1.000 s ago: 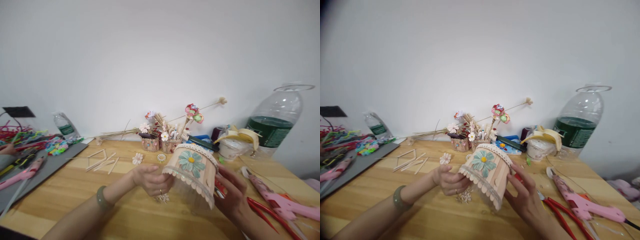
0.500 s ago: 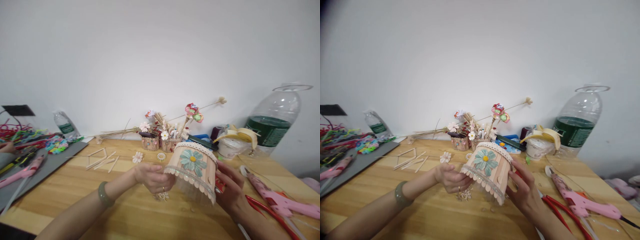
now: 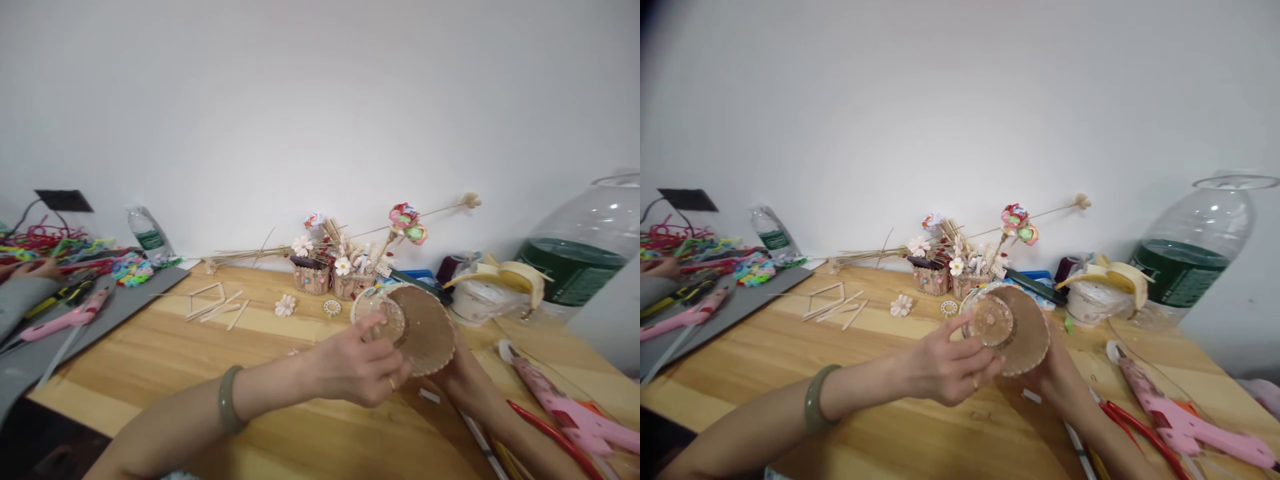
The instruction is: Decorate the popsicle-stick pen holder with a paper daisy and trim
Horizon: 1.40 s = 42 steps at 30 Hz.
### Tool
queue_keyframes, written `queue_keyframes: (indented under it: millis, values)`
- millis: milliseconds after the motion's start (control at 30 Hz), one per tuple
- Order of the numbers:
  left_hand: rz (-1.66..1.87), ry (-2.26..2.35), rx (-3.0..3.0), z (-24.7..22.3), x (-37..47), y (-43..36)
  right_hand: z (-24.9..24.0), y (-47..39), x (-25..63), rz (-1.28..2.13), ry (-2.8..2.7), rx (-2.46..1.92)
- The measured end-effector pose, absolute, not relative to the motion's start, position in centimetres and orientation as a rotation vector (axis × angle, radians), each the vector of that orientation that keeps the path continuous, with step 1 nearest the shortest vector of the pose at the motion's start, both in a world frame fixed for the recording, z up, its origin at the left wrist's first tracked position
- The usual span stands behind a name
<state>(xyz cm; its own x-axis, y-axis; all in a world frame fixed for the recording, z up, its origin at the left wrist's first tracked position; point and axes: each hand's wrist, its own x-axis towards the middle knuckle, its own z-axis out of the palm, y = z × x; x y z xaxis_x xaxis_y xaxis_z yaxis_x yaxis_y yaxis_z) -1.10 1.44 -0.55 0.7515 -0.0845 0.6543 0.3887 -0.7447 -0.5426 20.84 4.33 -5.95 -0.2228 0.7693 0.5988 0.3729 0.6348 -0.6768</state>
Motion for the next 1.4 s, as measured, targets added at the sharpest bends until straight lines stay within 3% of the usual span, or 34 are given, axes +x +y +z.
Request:
queue_keyframes:
  millis: [233,467,800,1067,1400]
  values:
    - [-0.786,-0.869,-2.652,0.8,1.5,3.0,-5.4,4.9,19.6,0.823,-1.773,-0.878]
    - [-1.048,-1.193,-3.085,2.9,1.5,6.2,-5.7,5.4,18.3,1.055,-1.610,-1.014]
    - [-1.828,-1.652,-2.735,1.8,-2.2,8.1,-4.3,5.2,18.6,1.352,-1.428,-1.095]
    - [-2.003,-1.712,-2.634,-0.2,-3.7,8.4,-3.3,5.1,18.6,1.513,-1.335,-1.079]
    - [-1.823,-1.453,-2.827,-0.7,-3.6,7.5,-2.3,5.1,17.2,1.463,-1.303,-1.265]
